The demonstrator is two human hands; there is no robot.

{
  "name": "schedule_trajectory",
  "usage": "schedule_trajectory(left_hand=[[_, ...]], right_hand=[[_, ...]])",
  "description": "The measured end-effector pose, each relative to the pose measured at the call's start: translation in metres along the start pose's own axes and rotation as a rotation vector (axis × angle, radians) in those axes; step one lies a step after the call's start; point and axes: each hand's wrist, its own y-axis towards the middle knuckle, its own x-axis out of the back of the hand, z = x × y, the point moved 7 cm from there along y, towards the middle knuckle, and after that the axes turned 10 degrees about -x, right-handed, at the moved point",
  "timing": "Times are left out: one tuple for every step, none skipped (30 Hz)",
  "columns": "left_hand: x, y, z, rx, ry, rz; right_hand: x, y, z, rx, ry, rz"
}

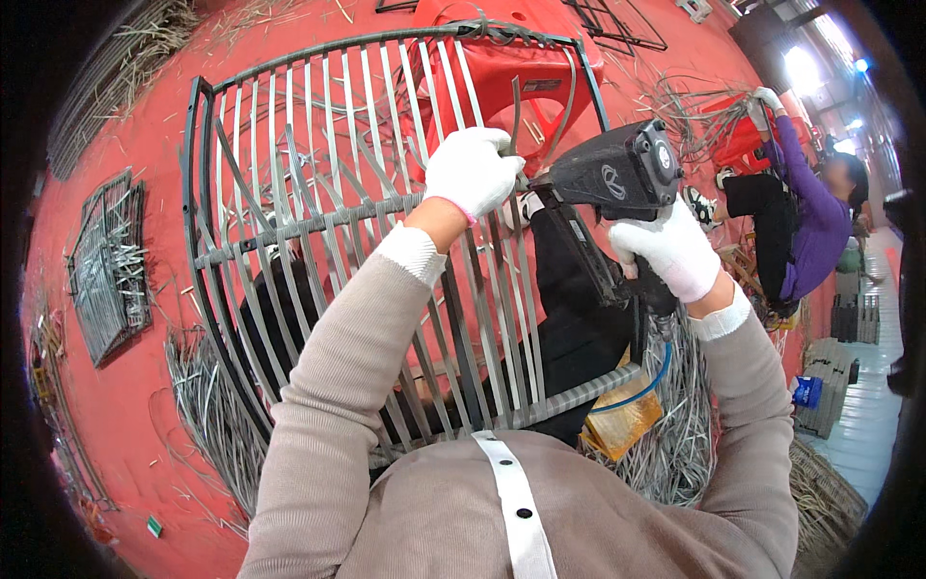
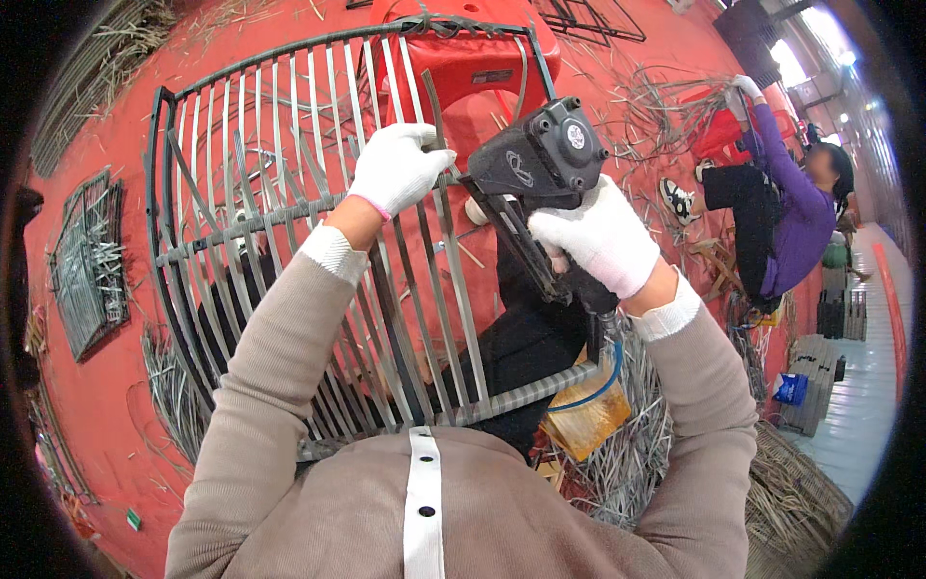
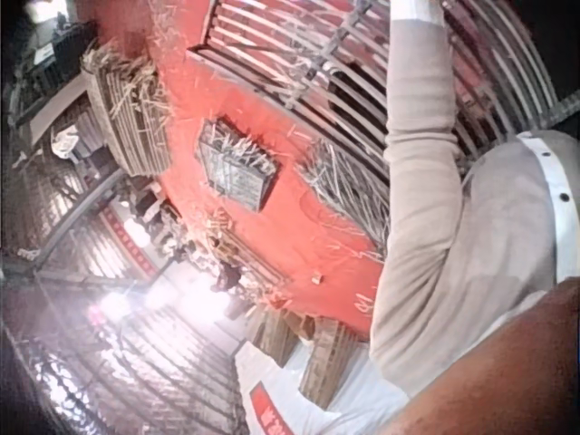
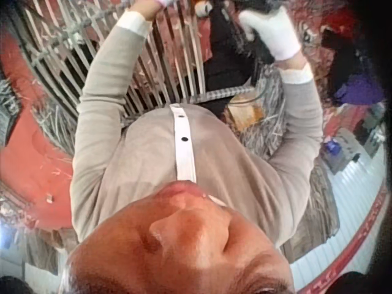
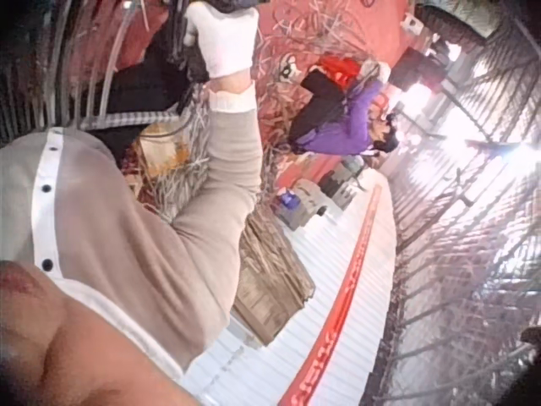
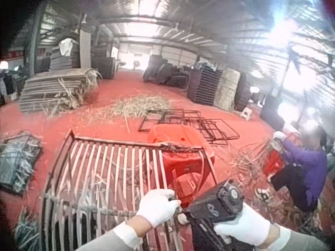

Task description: The person repeatedly picks up thin metal rods and inserts them into slots on a rectangular metal frame, then secures each rod by wrapping and twisting wire around the frame intersections. The person works continuously on the same frame throughout the clip.

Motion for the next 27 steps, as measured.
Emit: schedule_trajectory(left_hand=[[-0.003,0.0,0.002,0.02,-0.006,0.021],[-0.005,-0.001,0.003,0.039,-0.011,0.043],[-0.007,-0.001,0.004,0.056,-0.017,0.066],[-0.007,-0.001,0.005,0.063,-0.042,0.053],[-0.007,0.0,0.006,0.059,-0.024,0.063],[-0.007,0.001,0.007,0.055,-0.005,0.072],[-0.006,0.003,0.007,0.033,0.011,0.076],[-0.007,0.004,0.01,0.055,-0.053,0.1],[-0.009,0.006,0.014,0.074,-0.102,0.141],[-0.011,0.008,0.018,0.093,-0.149,0.182],[-0.013,0.01,0.023,0.111,-0.195,0.221],[-0.013,0.012,0.027,0.145,-0.264,0.21],[-0.015,0.013,0.03,0.16,-0.355,0.214],[-0.017,0.013,0.033,0.193,-0.435,0.223],[-0.021,0.012,0.036,0.246,-0.503,0.237],[-0.022,0.011,0.035,0.234,-0.515,0.237],[-0.019,0.012,0.033,0.174,-0.419,0.208],[-0.016,0.012,0.03,0.125,-0.317,0.175],[-0.013,0.012,0.026,0.076,-0.216,0.14],[-0.01,0.012,0.02,0.005,-0.172,0.105],[-0.009,0.011,0.019,0.005,-0.14,0.11],[-0.009,0.01,0.018,0.006,-0.108,0.115],[-0.009,0.01,0.017,0.006,-0.076,0.12],[-0.008,0.01,0.016,0.005,-0.092,0.113],[-0.007,0.011,0.016,0.004,-0.108,0.107],[-0.007,0.012,0.017,-0.001,-0.123,0.099],[-0.007,0.013,0.017,-0.011,-0.095,0.096]], right_hand=[[-0.002,0.003,0.002,-0.012,-0.018,0.012],[-0.003,0.004,0.002,-0.023,-0.033,0.022],[-0.004,0.005,0.003,-0.035,-0.049,0.03],[-0.004,0.005,0.003,-0.032,-0.054,0.023],[-0.003,0.006,0.003,-0.029,-0.058,0.016],[-0.002,0.007,0.003,-0.025,-0.061,0.011],[-0.003,0.007,0.002,-0.022,-0.077,0.019],[-0.003,0.008,0.002,-0.018,-0.091,0.026],[-0.001,0.009,0.0,-0.033,-0.116,0.002],[-0.002,0.009,0.001,-0.022,-0.094,0.021],[-0.001,0.009,0.0,-0.03,-0.084,0.009],[0.0,0.008,-0.001,-0.037,-0.074,-0.004],[0.0,0.008,-0.002,-0.04,-0.08,-0.003],[0.001,0.007,-0.002,-0.043,-0.086,-0.003],[0.001,0.007,-0.002,-0.048,-0.091,-0.004],[0.002,0.007,-0.002,-0.049,-0.099,-0.004],[0.002,0.006,-0.002,-0.05,-0.106,-0.004],[0.003,0.007,-0.002,-0.045,-0.114,-0.005],[0.003,0.007,-0.002,-0.052,-0.104,-0.005],[0.003,0.008,-0.002,-0.055,-0.093,-0.007],[0.004,0.009,-0.003,-0.057,-0.083,-0.008],[0.002,0.01,-0.002,-0.05,-0.098,0.001],[0.001,0.01,-0.002,-0.042,-0.113,0.01],[0.001,0.01,-0.002,-0.044,-0.136,-0.005],[0.0,0.01,-0.001,-0.041,-0.108,0.015],[0.0,0.009,-0.001,-0.048,-0.09,0.01],[0.001,0.009,-0.001,-0.059,-0.072,-0.003]])
